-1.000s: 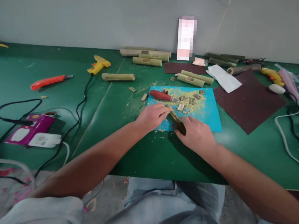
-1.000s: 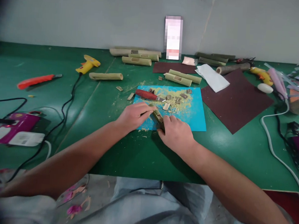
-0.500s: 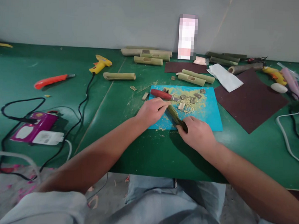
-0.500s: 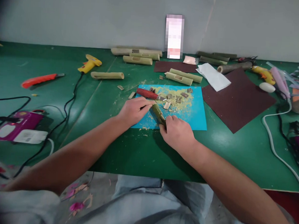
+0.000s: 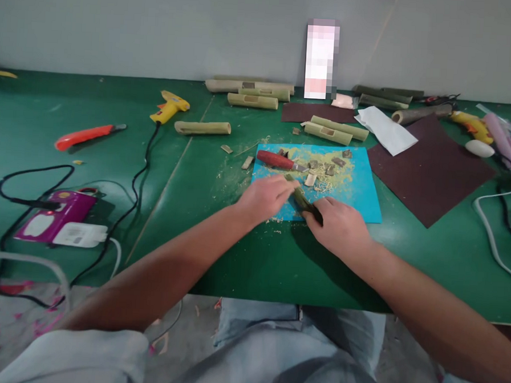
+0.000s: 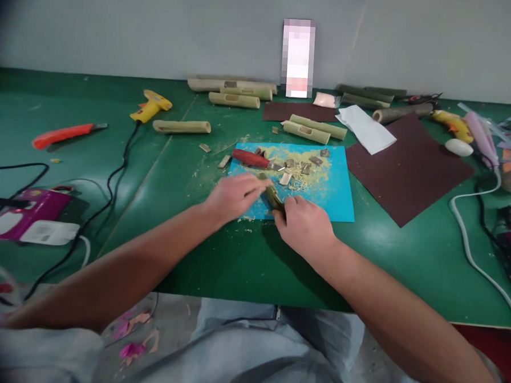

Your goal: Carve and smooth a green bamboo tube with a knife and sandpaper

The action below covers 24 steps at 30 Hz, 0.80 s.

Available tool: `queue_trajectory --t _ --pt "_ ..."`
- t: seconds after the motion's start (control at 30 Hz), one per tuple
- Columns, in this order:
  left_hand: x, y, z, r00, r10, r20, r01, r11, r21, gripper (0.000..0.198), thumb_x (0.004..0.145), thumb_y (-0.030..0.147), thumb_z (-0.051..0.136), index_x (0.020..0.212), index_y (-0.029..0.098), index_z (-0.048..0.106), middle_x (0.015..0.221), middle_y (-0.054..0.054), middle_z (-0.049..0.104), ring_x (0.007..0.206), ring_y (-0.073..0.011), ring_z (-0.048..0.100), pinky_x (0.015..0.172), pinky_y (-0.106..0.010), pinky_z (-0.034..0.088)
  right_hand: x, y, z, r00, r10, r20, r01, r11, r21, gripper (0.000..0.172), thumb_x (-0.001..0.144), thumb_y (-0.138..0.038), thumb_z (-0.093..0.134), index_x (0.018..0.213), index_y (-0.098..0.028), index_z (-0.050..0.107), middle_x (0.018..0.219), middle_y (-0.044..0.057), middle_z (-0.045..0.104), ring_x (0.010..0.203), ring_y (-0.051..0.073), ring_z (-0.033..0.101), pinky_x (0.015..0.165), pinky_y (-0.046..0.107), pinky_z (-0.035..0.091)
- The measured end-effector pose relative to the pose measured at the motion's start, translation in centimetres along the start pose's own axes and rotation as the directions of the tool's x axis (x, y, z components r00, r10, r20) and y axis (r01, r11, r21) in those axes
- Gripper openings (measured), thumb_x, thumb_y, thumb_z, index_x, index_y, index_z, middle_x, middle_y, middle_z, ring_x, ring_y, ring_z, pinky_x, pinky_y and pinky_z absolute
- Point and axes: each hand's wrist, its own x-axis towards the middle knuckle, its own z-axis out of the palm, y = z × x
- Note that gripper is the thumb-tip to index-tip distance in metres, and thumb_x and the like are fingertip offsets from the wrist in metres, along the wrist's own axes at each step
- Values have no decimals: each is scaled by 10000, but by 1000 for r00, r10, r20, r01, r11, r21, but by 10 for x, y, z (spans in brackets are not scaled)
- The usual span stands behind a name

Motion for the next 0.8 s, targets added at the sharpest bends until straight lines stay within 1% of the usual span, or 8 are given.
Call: queue_trajectory --t 0.07,0.17,0.2,0.33,0.43,0.57,0.67,0.8 --pt "0 0 0 1000 -15 -27 15 1000 13 314 1002 273 461 1135 138 712 919 -98 719 849 -190 680 772 -320 555 0 0 0 1000 3 0 -3 1000 -8 284 972 -384 481 866 -169 634 846 61 678 697 178 590 563 334 237" --pt "-1 0 -2 998 35 52 -33 999 -33 321 1007 288 452 1172 157 694 939 -93 713 859 -190 675 762 -320 558 -1 -1 -1 1000 -13 12 13 1000 -11 287 979 -378 476 879 -164 639 845 64 675 705 181 592 561 336 234" --pt "-1 -1 -2 998 34 54 -32 999 -36 321 1009 290 449 1173 162 694 942 -91 713 865 -189 674 767 -320 558 -1 -1 -1 1000 -14 13 14 1000 -15 289 979 -378 476 881 -163 640 845 64 674 706 181 593 560 337 233" --pt "-1 -3 -3 1000 -16 -26 16 1000 9 313 1002 269 460 1148 143 707 920 -92 707 857 -188 671 793 -330 558 -1 -1 -2 1000 0 10 0 1000 -27 289 976 -381 483 873 -161 639 844 64 672 703 183 596 559 337 234" --pt "0 -2 -3 998 22 59 -20 999 -25 329 1008 269 449 1205 154 686 902 -79 700 831 -180 667 737 -307 557 -1 -2 -1 1000 -11 21 11 1000 -21 288 977 -383 471 881 -163 631 844 65 669 704 184 592 555 337 233" --pt "1 -4 -3 999 -16 -28 16 1000 17 327 1006 277 453 1129 129 718 909 -97 706 832 -185 663 778 -325 557 -1 -4 0 1000 -14 6 14 1000 -7 261 965 -385 479 924 -164 611 865 66 662 705 186 589 549 335 234" --pt "1 -4 -3 1000 21 21 -21 1000 -7 325 1007 276 454 1158 136 705 883 -83 701 821 -177 665 751 -306 552 -1 -5 0 999 -25 32 24 1000 7 245 965 -370 475 944 -161 602 881 72 657 716 191 591 546 332 241" --pt "1 -6 -3 998 -11 -56 13 999 33 305 999 268 471 1096 129 724 885 -89 706 817 -177 665 764 -311 551 -1 -6 -1 999 -4 39 3 1000 7 239 964 -366 477 953 -163 601 887 75 659 728 194 595 551 331 250"
